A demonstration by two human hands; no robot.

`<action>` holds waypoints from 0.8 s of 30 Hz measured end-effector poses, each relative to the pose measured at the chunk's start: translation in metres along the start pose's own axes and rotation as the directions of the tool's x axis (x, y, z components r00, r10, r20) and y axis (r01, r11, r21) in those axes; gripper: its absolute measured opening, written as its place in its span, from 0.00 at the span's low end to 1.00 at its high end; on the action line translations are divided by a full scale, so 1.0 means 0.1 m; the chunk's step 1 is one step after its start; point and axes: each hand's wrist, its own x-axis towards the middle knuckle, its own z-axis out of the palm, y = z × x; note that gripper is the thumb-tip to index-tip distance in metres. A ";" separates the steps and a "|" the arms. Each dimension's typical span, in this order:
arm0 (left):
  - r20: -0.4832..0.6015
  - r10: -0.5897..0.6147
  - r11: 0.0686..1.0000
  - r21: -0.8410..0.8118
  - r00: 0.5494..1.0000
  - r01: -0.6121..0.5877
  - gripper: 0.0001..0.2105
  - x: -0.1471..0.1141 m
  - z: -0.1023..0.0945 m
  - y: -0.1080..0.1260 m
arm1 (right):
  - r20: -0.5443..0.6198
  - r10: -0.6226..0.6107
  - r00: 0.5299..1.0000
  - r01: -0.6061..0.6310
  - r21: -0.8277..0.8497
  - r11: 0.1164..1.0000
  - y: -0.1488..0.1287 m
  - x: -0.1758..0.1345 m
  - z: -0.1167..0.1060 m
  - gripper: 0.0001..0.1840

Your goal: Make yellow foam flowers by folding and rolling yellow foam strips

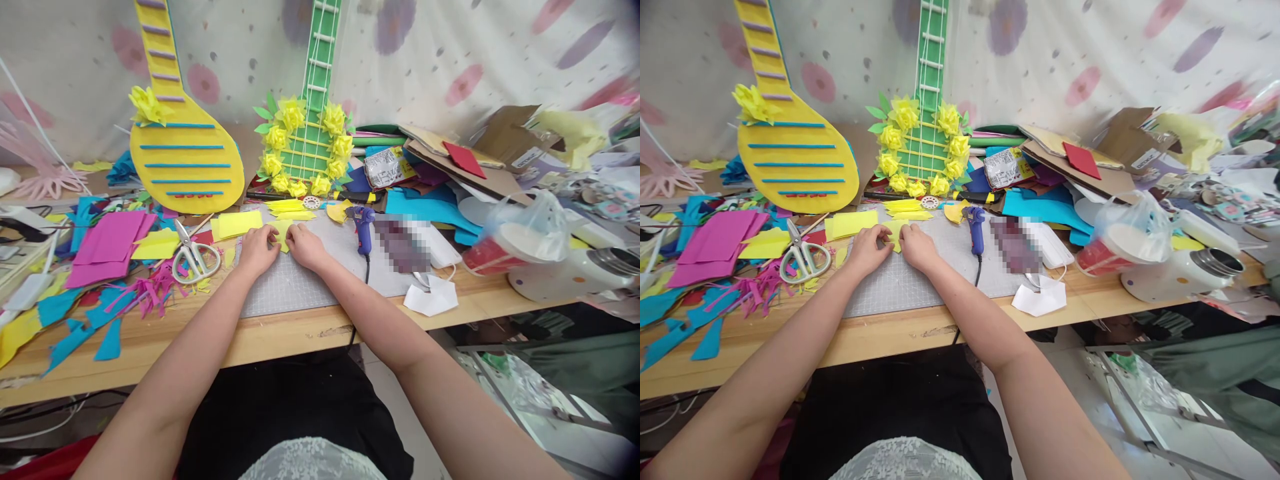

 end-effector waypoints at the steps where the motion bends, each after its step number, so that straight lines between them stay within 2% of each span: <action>1: 0.001 0.001 1.000 0.010 1.000 -0.001 0.08 0.00 0.00 0.00 | -0.004 0.001 1.000 -0.001 0.004 1.000 0.00 0.00 0.00 0.09; 4: 0.011 0.019 0.998 0.060 1.000 -0.019 0.03 -0.01 0.00 0.01 | -0.018 0.000 1.000 0.000 0.032 0.999 0.00 0.00 0.00 0.09; 11: 0.022 0.024 0.996 0.087 0.999 -0.026 0.06 -0.03 -0.01 0.01 | -0.038 -0.007 0.999 0.010 0.078 0.997 0.03 0.01 0.01 0.08; 24: 0.059 -0.005 0.993 0.120 0.998 -0.002 0.06 -0.03 -0.03 0.03 | -0.040 0.001 0.999 -0.001 0.011 1.000 0.01 0.00 0.01 0.09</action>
